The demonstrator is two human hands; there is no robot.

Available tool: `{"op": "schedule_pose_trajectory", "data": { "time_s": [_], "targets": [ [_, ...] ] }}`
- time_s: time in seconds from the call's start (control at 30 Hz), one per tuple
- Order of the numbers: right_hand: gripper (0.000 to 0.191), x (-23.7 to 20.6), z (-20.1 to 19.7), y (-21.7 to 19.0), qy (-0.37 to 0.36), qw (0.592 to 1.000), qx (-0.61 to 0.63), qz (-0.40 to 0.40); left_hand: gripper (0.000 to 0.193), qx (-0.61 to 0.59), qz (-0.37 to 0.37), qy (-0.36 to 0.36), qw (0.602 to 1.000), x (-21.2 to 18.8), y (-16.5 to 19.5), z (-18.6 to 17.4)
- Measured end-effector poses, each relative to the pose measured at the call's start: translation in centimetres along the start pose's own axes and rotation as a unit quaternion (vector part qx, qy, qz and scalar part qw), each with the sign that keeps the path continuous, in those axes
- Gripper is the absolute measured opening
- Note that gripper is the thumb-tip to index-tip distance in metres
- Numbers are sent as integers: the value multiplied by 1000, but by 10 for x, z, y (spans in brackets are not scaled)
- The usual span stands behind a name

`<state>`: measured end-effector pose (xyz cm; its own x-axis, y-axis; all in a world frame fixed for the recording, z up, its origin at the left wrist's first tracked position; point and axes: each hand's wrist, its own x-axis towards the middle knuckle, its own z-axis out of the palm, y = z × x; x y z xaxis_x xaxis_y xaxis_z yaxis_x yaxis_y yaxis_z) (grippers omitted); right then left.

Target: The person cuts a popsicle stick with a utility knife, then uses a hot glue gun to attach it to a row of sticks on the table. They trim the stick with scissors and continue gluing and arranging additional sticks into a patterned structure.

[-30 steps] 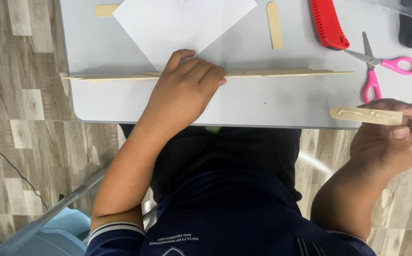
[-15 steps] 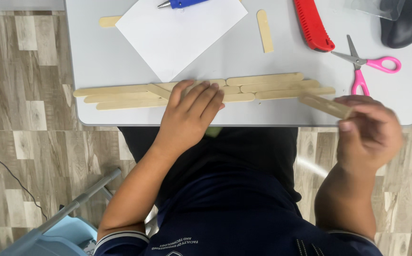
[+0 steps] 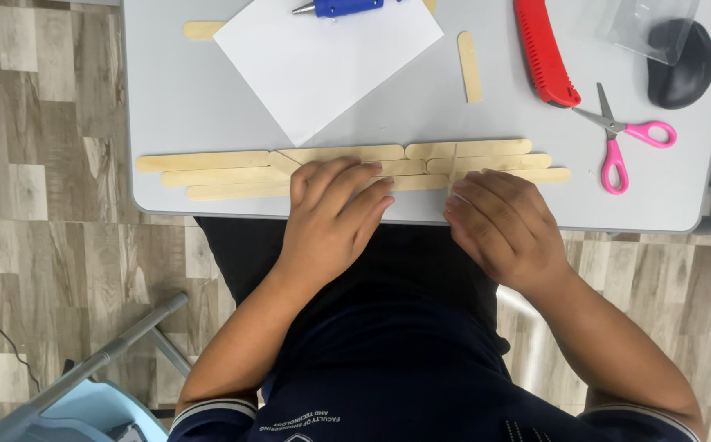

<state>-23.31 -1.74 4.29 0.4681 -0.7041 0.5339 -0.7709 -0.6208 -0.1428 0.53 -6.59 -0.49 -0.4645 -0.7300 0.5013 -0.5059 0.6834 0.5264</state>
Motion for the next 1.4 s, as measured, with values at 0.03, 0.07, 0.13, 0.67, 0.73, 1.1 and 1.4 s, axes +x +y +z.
{"op": "schedule_pose_trajectory", "data": {
  "time_s": [0.03, 0.07, 0.13, 0.67, 0.73, 1.1, 1.4],
  "targets": [
    [28, 2, 0, 0, -7, 1000, -7, -2, 20, 13, -5, 5, 1000, -1, -1, -2],
    [28, 3, -1, -1, -14, 1000, -17, -7, 21, 22, -8, 5, 1000, -1, -3, -4],
    [28, 8, -3, -3, -26, 999, -36, -22, 22, 41, -12, 8, 999, -2, -8, -10],
    [23, 5, -29, -42, 5, 993, -18, -120, 23, -393, -212, -59, 893, 3, 13, -51],
    [22, -1, -29, -46, 5, 987, -8, -160, 28, -495, -301, -146, 802, 8, 11, -45],
    [26, -14, -30, -45, -20, 977, -8, -214, 27, -708, -327, -182, 599, -12, 17, -15],
    [29, -5, -53, -33, -46, 978, -33, -199, 34, -736, -286, -244, 563, -11, 22, -17]
  ]
}}
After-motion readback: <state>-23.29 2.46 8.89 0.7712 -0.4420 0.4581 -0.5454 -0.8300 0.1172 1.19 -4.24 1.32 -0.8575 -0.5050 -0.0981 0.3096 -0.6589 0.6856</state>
